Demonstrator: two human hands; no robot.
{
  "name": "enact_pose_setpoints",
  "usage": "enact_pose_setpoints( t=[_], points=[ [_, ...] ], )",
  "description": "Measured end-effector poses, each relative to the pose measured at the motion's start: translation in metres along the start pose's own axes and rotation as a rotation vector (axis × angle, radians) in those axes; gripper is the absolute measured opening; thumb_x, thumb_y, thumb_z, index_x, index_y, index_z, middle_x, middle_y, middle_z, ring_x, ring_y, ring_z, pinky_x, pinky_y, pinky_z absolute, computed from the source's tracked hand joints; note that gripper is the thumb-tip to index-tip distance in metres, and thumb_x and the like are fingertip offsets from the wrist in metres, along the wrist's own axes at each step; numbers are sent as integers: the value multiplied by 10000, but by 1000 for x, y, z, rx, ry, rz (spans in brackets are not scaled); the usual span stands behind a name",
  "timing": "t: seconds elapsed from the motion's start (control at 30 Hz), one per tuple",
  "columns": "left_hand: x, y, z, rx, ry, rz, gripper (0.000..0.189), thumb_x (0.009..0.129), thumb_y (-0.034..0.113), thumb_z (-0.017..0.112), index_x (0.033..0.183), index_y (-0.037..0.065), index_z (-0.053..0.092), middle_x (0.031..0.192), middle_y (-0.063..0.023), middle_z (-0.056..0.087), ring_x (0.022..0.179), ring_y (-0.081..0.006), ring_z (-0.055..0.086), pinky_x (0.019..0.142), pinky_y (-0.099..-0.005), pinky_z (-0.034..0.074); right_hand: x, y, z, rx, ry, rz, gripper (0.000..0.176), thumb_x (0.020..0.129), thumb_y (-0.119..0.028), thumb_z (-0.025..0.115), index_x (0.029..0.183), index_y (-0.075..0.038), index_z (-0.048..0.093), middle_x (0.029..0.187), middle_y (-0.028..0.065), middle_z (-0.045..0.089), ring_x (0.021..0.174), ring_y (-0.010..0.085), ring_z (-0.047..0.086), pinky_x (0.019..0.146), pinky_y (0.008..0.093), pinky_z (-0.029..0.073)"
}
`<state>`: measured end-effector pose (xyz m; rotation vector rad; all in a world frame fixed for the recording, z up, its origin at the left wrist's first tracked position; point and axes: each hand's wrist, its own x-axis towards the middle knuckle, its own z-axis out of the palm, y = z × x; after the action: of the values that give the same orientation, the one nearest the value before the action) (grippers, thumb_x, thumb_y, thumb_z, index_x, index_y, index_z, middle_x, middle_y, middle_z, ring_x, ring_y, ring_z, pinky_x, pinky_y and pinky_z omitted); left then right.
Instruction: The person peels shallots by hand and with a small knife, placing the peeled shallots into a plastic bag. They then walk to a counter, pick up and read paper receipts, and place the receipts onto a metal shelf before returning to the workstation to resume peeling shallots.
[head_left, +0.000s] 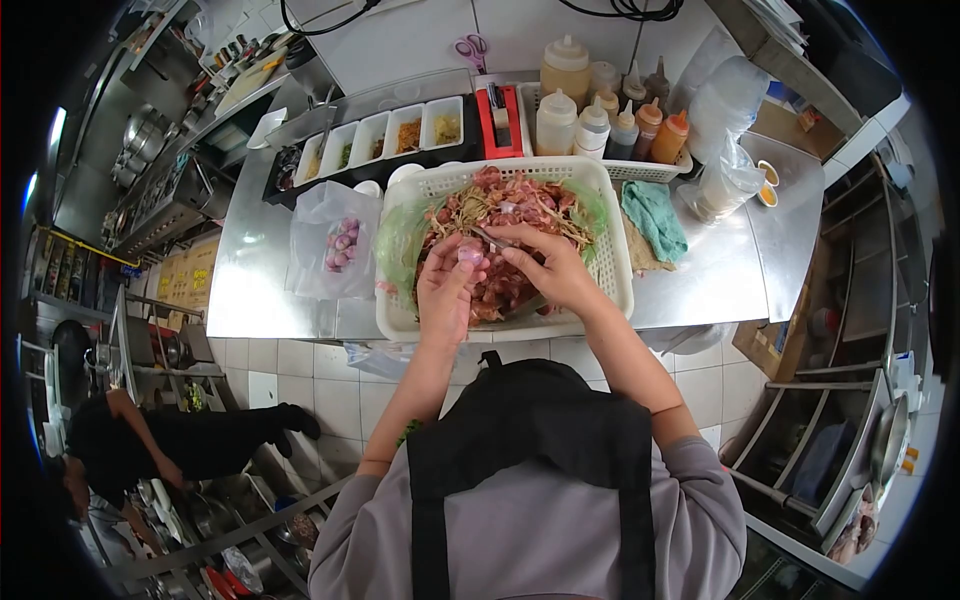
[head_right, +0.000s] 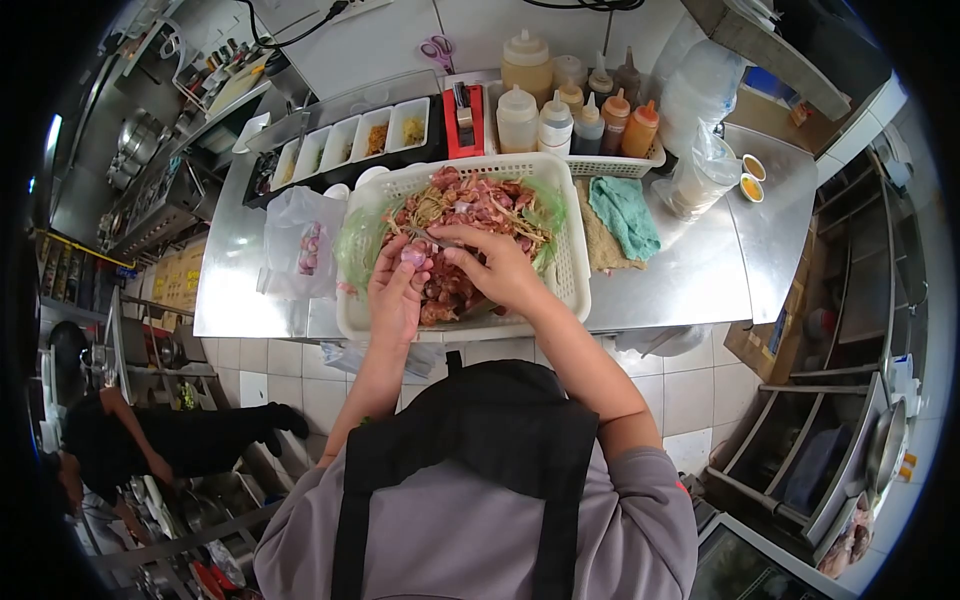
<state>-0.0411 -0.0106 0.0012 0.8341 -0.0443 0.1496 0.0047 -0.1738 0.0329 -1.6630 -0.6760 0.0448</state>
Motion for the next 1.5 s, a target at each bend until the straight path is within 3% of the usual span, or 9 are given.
enact_pose_setpoints(
  t=[0.07,0.23,0.63,0.77,1.0,1.37,1.5],
  points=[
    [1,-2,-5,-17,19,-5,285,846,50,571,1121,4,511,1039,-105,590,880,-160,599,743,-246,496,-1,-1,-2,-4,18,-14,289,844,-87,554,1132,-63,569,1074,94,618,987,203,589,862,307,439],
    [1,-2,-6,-83,33,10,253,856,56,558,1099,-6,529,1029,-105,602,870,-156,606,739,-250,508,-2,-8,-4,56,-195,2,354,842,-87,555,1195,-83,527,1090,89,615,990,205,591,866,312,440],
    [1,-1,-5,-20,75,31,224,856,42,548,1068,-30,551,1049,-142,600,869,-145,605,747,-238,507,-2,-1,11,-125,-80,-159,312,826,-93,565,1138,-85,573,1094,99,608,1002,266,589,847,327,458],
    [2,-2,-5,-9,102,29,232,853,37,549,1075,-32,548,1031,-138,604,845,-150,612,730,-241,518,-3,-1,10,-138,-60,-152,301,826,-96,567,1126,-83,583,1082,104,612,989,269,591,845,331,456],
    [2,-2,-3,13,121,11,258,832,8,560,1081,-53,543,993,-134,608,809,-173,622,696,-275,547,-4,1,8,111,-60,46,269,853,-111,556,1115,-59,585,1042,110,627,953,216,599,834,296,448],
    [0,0,-5,-68,9,-11,391,813,-41,491,1204,-44,480,1048,-125,592,940,-213,591,828,-293,493,-1,1,3,-20,21,49,265,855,-116,556,1107,-39,583,1078,122,615,1015,218,579,875,292,427],
    [1,5,-3,-170,95,-52,390,834,-26,500,1223,-23,466,1083,-108,577,971,-192,576,852,-294,484,-2,4,6,-21,10,45,328,859,-128,558,1177,-52,532,1080,108,607,980,193,577,866,287,423]
  ],
)
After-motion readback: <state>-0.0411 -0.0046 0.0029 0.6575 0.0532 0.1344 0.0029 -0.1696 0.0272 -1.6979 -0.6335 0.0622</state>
